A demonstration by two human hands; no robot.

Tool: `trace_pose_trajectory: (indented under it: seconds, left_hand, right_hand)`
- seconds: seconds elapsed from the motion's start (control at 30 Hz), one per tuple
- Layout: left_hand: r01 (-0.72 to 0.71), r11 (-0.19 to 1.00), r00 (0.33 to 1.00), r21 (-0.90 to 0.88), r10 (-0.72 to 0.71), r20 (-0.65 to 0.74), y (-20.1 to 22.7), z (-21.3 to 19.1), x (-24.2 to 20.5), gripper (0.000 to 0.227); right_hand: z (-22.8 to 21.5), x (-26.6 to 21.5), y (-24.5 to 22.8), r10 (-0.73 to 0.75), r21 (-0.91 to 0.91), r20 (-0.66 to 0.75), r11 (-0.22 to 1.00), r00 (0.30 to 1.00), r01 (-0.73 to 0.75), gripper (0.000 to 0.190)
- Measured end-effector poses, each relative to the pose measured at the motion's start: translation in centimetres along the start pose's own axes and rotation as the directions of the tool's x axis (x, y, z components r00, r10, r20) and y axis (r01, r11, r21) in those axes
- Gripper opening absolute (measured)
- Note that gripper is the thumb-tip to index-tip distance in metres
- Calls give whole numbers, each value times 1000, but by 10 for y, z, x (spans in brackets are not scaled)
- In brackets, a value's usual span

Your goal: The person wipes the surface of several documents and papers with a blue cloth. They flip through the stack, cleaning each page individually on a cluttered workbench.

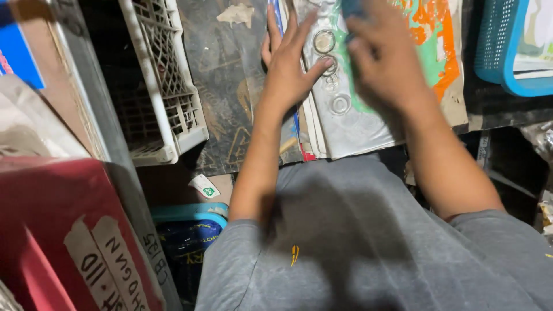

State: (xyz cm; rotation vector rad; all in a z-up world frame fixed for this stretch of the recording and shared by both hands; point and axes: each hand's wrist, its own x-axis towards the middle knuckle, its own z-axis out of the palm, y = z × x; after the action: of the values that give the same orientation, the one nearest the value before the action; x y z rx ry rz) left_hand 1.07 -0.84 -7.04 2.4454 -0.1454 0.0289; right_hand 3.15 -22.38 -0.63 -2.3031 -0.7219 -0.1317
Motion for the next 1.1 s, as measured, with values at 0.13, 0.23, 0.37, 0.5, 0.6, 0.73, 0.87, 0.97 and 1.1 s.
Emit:
trace_pose_trajectory:
  seconds: [0.13,0.23,0.37,0.5,0.6,0.73,0.87,0.97,1.1]
  left_hand:
    - [43,996,999,73,-43,0,-2,-1,-4,113]
    - [24,998,999,63,-25,27,-12,4,0,133]
    - [0,1000,1000,-22,0,31,-16,15,-1,148]
    - [21,999,999,42,-22,28,-8,9,-4,113]
    - [63,992,996,113,-70,52,-5,6,4,149]
    - [65,992,996,111,-72,58,-2,4,3,128]
    - [41,997,999,72,-43,28,-7,9,3,128]
    - [76,989,995,128,-83,49,-9,5,1,152]
    - [6,996,990,91,-18,137,-24,4,3,168]
  right_hand:
    - [4,10,-11,-108,-5,39,994,993,108,32]
    - [-4,6,31,-37,-170,-231,985,972,-3,8]
    - [9,19,-5,-107,-15,-42,994,993,106,29]
    - [12,13,13,-185,-61,7,981,983,185,24]
    - [4,28,17,-169,-55,-46,984,984,167,28]
    - [7,23,-2,-336,109,225,941,915,319,30]
    - [7,28,24,-259,33,171,966,951,257,30]
    - [6,28,4,-221,93,66,972,973,214,55]
    - [-1,25,1,-285,205,196,948,938,245,48]
